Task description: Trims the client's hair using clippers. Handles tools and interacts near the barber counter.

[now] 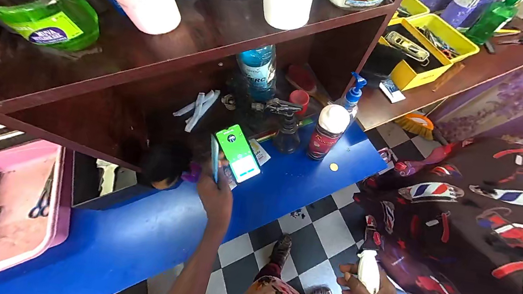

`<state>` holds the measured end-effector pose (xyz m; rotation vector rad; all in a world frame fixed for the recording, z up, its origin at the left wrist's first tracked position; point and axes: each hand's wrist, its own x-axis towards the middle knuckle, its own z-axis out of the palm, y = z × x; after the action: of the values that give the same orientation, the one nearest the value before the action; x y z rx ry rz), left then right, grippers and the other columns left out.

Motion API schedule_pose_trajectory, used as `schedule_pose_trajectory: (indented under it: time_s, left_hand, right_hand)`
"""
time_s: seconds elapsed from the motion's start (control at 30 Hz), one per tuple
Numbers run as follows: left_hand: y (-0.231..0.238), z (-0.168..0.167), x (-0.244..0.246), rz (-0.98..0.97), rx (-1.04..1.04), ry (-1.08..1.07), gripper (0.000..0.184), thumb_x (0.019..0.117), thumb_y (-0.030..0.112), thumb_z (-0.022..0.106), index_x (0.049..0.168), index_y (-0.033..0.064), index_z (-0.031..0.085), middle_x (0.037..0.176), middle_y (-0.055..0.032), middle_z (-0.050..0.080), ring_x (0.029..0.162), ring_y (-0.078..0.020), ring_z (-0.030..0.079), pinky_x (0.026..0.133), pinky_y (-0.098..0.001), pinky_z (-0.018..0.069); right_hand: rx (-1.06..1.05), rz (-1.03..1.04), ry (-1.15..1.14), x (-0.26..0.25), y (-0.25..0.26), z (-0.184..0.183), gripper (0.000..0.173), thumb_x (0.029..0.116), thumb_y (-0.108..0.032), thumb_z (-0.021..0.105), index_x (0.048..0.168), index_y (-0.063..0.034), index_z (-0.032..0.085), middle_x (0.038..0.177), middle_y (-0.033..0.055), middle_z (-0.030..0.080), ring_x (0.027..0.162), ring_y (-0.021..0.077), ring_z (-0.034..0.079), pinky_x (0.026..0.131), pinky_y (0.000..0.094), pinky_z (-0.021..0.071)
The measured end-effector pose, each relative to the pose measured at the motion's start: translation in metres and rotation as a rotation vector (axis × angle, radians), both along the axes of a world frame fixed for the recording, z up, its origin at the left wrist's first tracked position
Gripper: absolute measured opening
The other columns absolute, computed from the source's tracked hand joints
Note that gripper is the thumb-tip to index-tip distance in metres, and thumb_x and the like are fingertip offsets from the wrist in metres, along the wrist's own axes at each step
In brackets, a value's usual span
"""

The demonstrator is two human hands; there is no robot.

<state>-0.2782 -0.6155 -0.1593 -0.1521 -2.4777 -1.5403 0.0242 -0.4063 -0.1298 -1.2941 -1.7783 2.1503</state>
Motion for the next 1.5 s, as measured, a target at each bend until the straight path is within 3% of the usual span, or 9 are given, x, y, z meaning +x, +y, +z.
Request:
schedule_pose_trajectory:
  time_s: [0.07, 0.17, 0.27, 0.4, 0.57, 0.77, 0.87, 1.27, 1.5]
  left_hand:
    - [-0.005, -0.015, 0.020, -0.024, -0.109, 0.053, 0.031, 0.1040, 0.008, 0.047, 0.128, -0.0052, 0.060, 0.107, -0.0171, 0.070, 0.076, -0.0225, 0.065, 0.069, -0.0403, 0.0559]
    - [-0.013, -0.030, 0.043, -0.166, -0.337, 0.120, 0.044, 0.0860, -0.010, 0.055, 0.129, -0.0076, 0.064, 0.121, -0.0272, 0.069, 0.108, -0.0443, 0.068, 0.093, -0.0593, 0.0542]
    - [-0.013, -0.040, 0.054, -0.388, -0.528, 0.123, 0.054, 0.0788, -0.014, 0.063, 0.129, 0.0055, 0.070, 0.135, -0.0168, 0.066, 0.117, -0.0418, 0.066, 0.095, -0.0595, 0.0539]
    - [-0.010, -0.053, 0.059, -0.454, -0.649, 0.189, 0.067, 0.0741, -0.012, 0.068, 0.135, 0.0162, 0.069, 0.149, -0.0055, 0.058, 0.104, -0.0354, 0.068, 0.084, -0.0535, 0.0547]
    - [-0.007, -0.054, 0.058, -0.412, -0.685, 0.132, 0.072, 0.0756, -0.010, 0.070, 0.140, 0.0225, 0.066, 0.162, -0.0069, 0.042, 0.110, -0.0366, 0.067, 0.087, -0.0520, 0.0555]
    - [-0.009, -0.055, 0.059, -0.393, -0.646, 0.128, 0.073, 0.0726, -0.010, 0.072, 0.138, 0.0225, 0.068, 0.161, -0.0134, 0.042, 0.112, -0.0410, 0.066, 0.088, -0.0538, 0.0555]
    - [-0.012, -0.053, 0.062, -0.368, -0.592, 0.115, 0.068, 0.0710, -0.012, 0.071, 0.131, 0.0184, 0.072, 0.151, -0.0191, 0.052, 0.112, -0.0446, 0.065, 0.090, -0.0592, 0.0539]
    - [-0.009, -0.055, 0.060, -0.359, -0.696, 0.123, 0.067, 0.0743, -0.008, 0.071, 0.133, 0.0234, 0.071, 0.155, -0.0115, 0.049, 0.113, -0.0392, 0.064, 0.089, -0.0531, 0.0543]
    - [-0.011, -0.055, 0.061, -0.391, -0.636, 0.129, 0.073, 0.0708, -0.010, 0.072, 0.136, 0.0226, 0.069, 0.155, -0.0162, 0.048, 0.110, -0.0411, 0.065, 0.088, -0.0540, 0.0552]
  right_hand:
    - [0.002, 0.007, -0.008, 0.001, -0.002, -0.003, 0.039, 0.0868, -0.005, 0.068, 0.121, 0.0039, 0.053, 0.105, 0.0143, 0.075, 0.083, 0.0279, 0.076, 0.070, 0.0394, 0.0653]
    - [0.004, 0.009, -0.002, 0.002, -0.004, -0.007, 0.036, 0.0869, -0.005, 0.068, 0.119, 0.0035, 0.054, 0.103, 0.0145, 0.075, 0.082, 0.0279, 0.076, 0.068, 0.0387, 0.0653]
    - [-0.002, 0.006, -0.007, 0.001, -0.006, -0.010, 0.037, 0.0857, -0.005, 0.068, 0.119, 0.0039, 0.054, 0.103, 0.0147, 0.075, 0.081, 0.0278, 0.076, 0.068, 0.0389, 0.0649]
    - [-0.007, -0.004, -0.014, -0.001, -0.005, -0.011, 0.037, 0.0865, -0.004, 0.068, 0.119, 0.0043, 0.053, 0.103, 0.0157, 0.075, 0.082, 0.0292, 0.076, 0.068, 0.0395, 0.0652]
    - [0.005, -0.003, -0.030, -0.006, -0.002, -0.012, 0.033, 0.0862, -0.009, 0.069, 0.114, 0.0029, 0.056, 0.103, 0.0154, 0.074, 0.081, 0.0280, 0.076, 0.068, 0.0384, 0.0650]
    - [0.014, -0.001, -0.029, -0.008, -0.003, -0.012, 0.035, 0.0862, -0.008, 0.069, 0.116, 0.0037, 0.055, 0.103, 0.0153, 0.075, 0.082, 0.0278, 0.076, 0.068, 0.0388, 0.0649]
    - [0.016, 0.000, -0.040, -0.007, -0.003, -0.012, 0.036, 0.0868, -0.008, 0.068, 0.118, 0.0045, 0.055, 0.103, 0.0156, 0.074, 0.083, 0.0285, 0.076, 0.068, 0.0400, 0.0653]
    - [-0.001, -0.018, -0.058, -0.009, 0.000, -0.015, 0.035, 0.0867, -0.007, 0.068, 0.117, 0.0039, 0.054, 0.103, 0.0165, 0.074, 0.083, 0.0287, 0.076, 0.068, 0.0393, 0.0650]
    - [0.001, -0.037, -0.058, -0.009, 0.003, -0.014, 0.035, 0.0866, -0.006, 0.068, 0.117, 0.0042, 0.054, 0.101, 0.0156, 0.074, 0.082, 0.0280, 0.076, 0.067, 0.0390, 0.0649]
